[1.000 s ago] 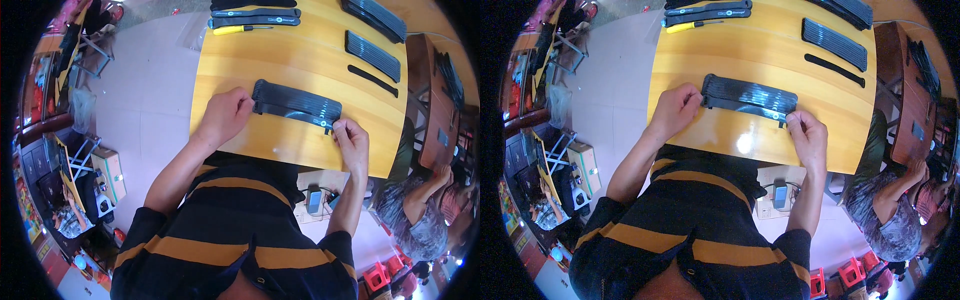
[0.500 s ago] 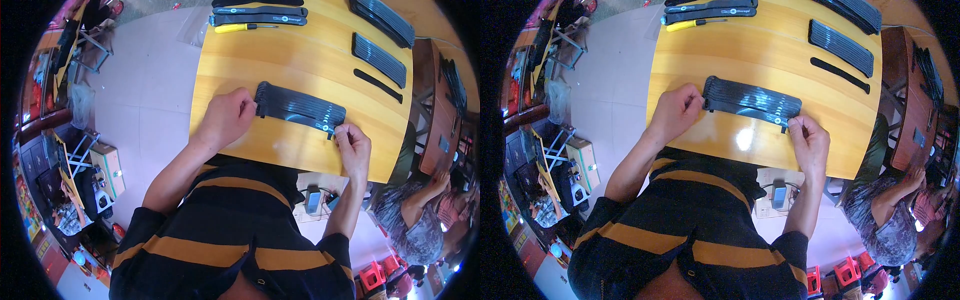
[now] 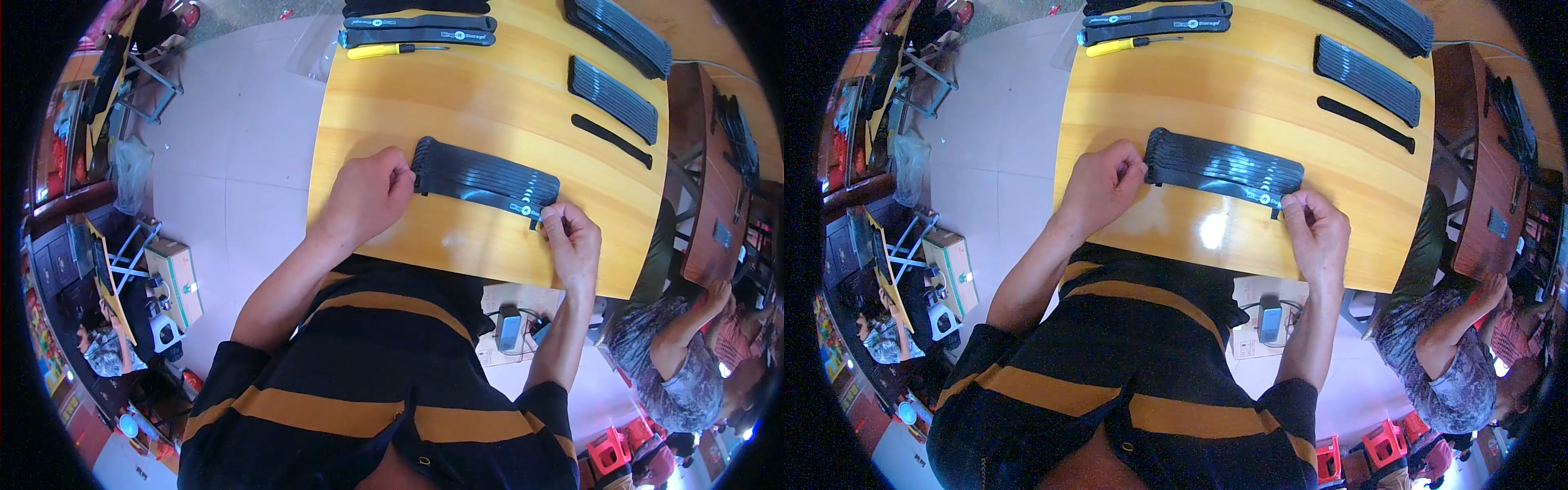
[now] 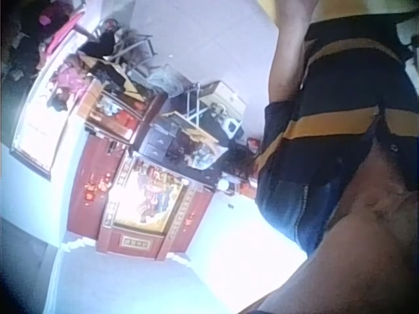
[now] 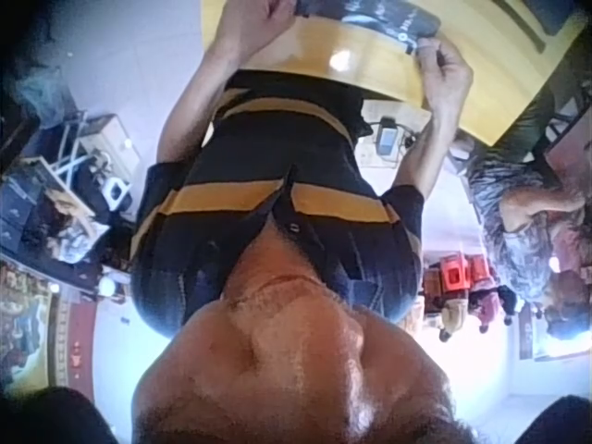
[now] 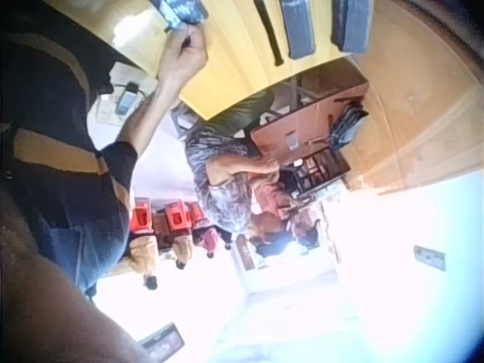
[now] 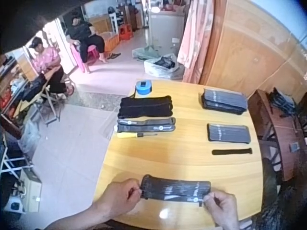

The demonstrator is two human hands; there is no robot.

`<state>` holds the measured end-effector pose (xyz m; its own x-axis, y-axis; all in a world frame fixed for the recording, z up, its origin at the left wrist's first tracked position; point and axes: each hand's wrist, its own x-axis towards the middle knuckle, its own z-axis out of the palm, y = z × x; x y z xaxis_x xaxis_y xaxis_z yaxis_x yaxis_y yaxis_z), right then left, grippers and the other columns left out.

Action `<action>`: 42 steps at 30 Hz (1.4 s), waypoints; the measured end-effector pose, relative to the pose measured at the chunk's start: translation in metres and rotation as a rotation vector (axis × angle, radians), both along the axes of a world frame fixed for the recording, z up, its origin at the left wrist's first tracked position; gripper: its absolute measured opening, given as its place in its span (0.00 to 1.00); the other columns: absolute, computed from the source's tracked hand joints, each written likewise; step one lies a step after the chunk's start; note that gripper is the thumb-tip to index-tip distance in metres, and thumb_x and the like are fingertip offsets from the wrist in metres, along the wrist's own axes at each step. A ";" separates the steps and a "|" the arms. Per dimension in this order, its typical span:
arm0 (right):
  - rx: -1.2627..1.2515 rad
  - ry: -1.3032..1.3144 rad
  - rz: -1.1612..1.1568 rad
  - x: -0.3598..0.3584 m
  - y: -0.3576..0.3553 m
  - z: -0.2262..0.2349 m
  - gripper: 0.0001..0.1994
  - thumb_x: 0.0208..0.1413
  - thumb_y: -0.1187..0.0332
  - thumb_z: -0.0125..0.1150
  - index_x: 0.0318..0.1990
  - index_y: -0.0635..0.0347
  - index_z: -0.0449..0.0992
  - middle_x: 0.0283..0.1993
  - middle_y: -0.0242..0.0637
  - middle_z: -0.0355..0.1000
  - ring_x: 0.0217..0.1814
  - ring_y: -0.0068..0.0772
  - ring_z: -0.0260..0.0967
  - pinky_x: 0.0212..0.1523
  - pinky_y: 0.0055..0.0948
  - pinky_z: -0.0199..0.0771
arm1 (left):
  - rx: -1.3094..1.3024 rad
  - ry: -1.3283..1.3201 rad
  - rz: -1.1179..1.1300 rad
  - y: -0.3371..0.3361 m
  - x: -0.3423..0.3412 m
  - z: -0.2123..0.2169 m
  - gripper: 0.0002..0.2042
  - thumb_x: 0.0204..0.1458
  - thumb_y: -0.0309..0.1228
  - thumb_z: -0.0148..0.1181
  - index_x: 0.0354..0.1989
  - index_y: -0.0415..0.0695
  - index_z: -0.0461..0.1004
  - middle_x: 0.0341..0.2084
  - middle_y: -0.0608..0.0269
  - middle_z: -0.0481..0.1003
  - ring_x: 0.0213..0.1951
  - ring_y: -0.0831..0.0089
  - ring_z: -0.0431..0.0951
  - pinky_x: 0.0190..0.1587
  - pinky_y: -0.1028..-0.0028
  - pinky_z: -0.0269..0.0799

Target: Assembling plastic buckles and connectors onto fabric straps at a workbench.

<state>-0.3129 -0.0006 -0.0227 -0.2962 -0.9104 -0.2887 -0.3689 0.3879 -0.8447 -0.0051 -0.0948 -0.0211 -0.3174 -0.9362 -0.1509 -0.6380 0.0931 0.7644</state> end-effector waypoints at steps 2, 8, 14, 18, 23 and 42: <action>-0.001 0.014 0.008 0.000 0.000 0.000 0.09 0.65 0.69 0.65 0.33 0.64 0.79 0.22 0.20 0.65 0.25 0.12 0.56 0.26 0.20 0.59 | 0.008 -0.004 0.005 0.000 0.000 0.002 0.08 0.59 0.28 0.62 0.31 0.38 0.72 0.20 0.50 0.74 0.22 0.62 0.74 0.28 0.65 0.70; -0.016 0.036 -0.001 0.001 0.000 0.002 0.09 0.65 0.69 0.65 0.33 0.65 0.79 0.22 0.21 0.65 0.24 0.12 0.57 0.26 0.20 0.59 | -0.037 -0.029 -0.006 0.001 0.000 -0.003 0.08 0.59 0.29 0.62 0.31 0.39 0.72 0.19 0.51 0.73 0.21 0.61 0.73 0.27 0.64 0.69; -0.033 0.048 0.011 0.002 -0.001 -0.001 0.10 0.64 0.69 0.65 0.32 0.65 0.79 0.20 0.23 0.65 0.24 0.14 0.57 0.25 0.22 0.59 | -0.034 -0.022 0.008 0.003 0.001 -0.003 0.07 0.59 0.29 0.61 0.31 0.40 0.72 0.18 0.53 0.71 0.20 0.65 0.70 0.26 0.65 0.66; -0.031 0.080 0.014 0.001 -0.001 -0.002 0.10 0.63 0.69 0.65 0.31 0.65 0.78 0.19 0.26 0.64 0.23 0.15 0.57 0.25 0.23 0.59 | -0.011 -0.017 0.006 0.003 0.000 0.000 0.07 0.59 0.28 0.61 0.31 0.40 0.72 0.18 0.54 0.71 0.20 0.66 0.69 0.26 0.65 0.66; -0.031 0.104 0.004 0.002 -0.002 -0.001 0.10 0.62 0.68 0.66 0.31 0.65 0.79 0.18 0.28 0.65 0.22 0.16 0.58 0.25 0.25 0.61 | -0.010 -0.015 0.007 0.002 0.000 0.001 0.08 0.59 0.28 0.62 0.30 0.39 0.71 0.18 0.55 0.71 0.20 0.70 0.69 0.26 0.67 0.65; 0.027 0.268 0.045 0.003 -0.010 0.011 0.12 0.61 0.64 0.66 0.30 0.64 0.79 0.20 0.37 0.72 0.21 0.28 0.66 0.27 0.31 0.69 | -0.049 -0.022 -0.018 0.000 0.002 -0.006 0.08 0.59 0.29 0.62 0.31 0.39 0.73 0.20 0.54 0.74 0.22 0.65 0.74 0.29 0.65 0.69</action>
